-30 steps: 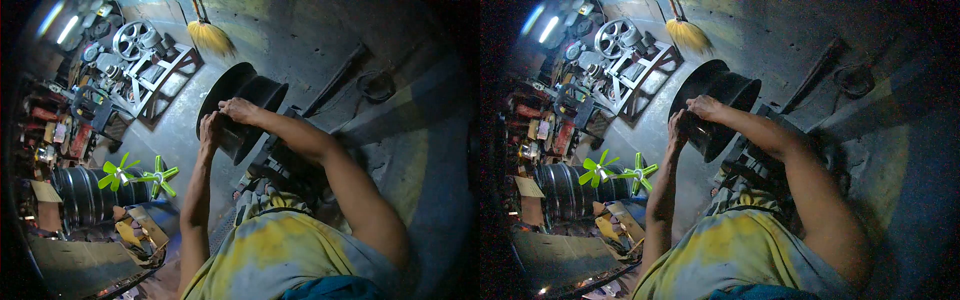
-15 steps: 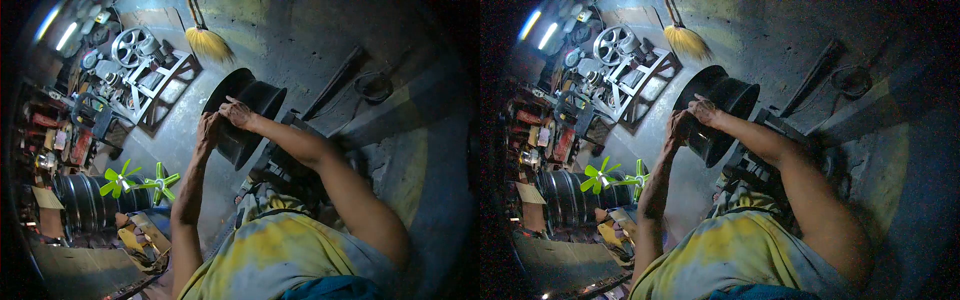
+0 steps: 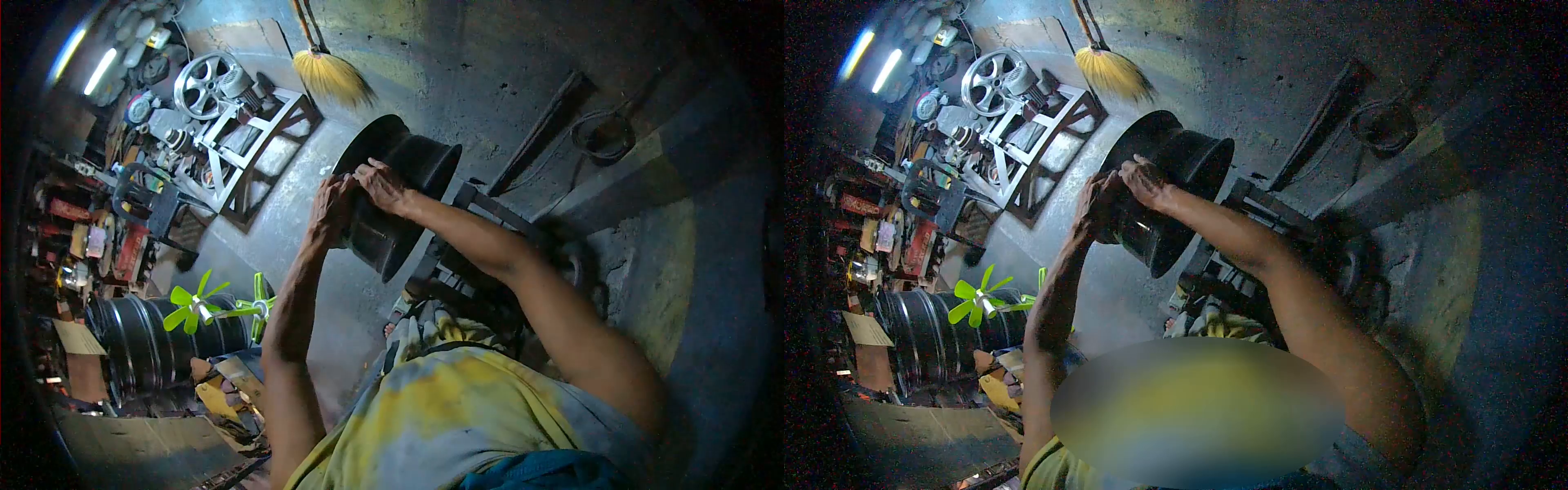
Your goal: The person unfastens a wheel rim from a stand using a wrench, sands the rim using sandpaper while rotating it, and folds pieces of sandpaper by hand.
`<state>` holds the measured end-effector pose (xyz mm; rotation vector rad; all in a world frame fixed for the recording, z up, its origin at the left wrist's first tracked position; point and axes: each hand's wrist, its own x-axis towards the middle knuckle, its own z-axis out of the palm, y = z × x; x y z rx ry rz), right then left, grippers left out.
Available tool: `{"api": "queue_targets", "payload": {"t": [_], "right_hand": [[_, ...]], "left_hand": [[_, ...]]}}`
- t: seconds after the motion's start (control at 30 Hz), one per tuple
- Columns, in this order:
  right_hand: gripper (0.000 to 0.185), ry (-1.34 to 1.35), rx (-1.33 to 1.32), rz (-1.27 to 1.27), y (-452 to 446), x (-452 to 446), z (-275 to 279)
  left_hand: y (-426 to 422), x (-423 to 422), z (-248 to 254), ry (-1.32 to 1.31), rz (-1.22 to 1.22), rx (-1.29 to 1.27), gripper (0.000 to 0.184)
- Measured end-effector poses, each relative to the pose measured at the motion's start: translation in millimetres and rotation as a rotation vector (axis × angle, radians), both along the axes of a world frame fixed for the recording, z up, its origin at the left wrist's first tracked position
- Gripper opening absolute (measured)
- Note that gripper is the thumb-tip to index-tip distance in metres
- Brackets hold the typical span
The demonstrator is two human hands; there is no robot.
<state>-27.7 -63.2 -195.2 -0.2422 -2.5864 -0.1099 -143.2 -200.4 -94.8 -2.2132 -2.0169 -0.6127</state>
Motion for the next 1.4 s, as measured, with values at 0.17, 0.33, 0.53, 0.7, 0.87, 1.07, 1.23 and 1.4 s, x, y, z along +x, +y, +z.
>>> {"api": "queue_targets", "payload": {"t": [0.17,0.33,0.53,0.7,0.87,1.07,1.23,1.4], "right_hand": [[0.024,-0.149,-0.183,0.007,5.2,3.5,30.2],[0.016,-0.013,-0.127,0.155,4.2,-10.0,53.1],[0.009,-0.119,-0.217,0.152,0.6,-15.6,61.4],[0.016,0.194,-0.083,0.214,12.4,-16.1,35.5],[0.015,0.101,-0.138,0.141,8.1,-14.3,38.3],[0.023,-0.037,-0.2,0.05,0.5,-7.6,52.6],[0.027,0.011,-0.248,0.06,-5.9,-14.9,32.0],[0.009,0.172,-0.183,0.001,-0.1,-36.4,3.9]], "left_hand": [[6.5,6.2,1.4,-0.314,0.149,-0.101,0.017],[-2.8,12.6,0.3,-0.234,0.266,-0.118,0.015],[0.1,-4.6,-29.3,-0.309,0.271,-0.029,0.016],[2.1,2.0,-6.2,-0.178,0.238,-0.059,0.017],[4.5,-1.7,-0.1,-0.043,0.148,-0.085,0.015],[8.1,-5.7,5.3,0.088,0.063,-0.057,0.02],[2.8,-16.1,12.3,0.077,-0.008,0.037,0.019],[5.6,-31.0,11.6,-0.048,-0.011,-0.065,0.018]]}}
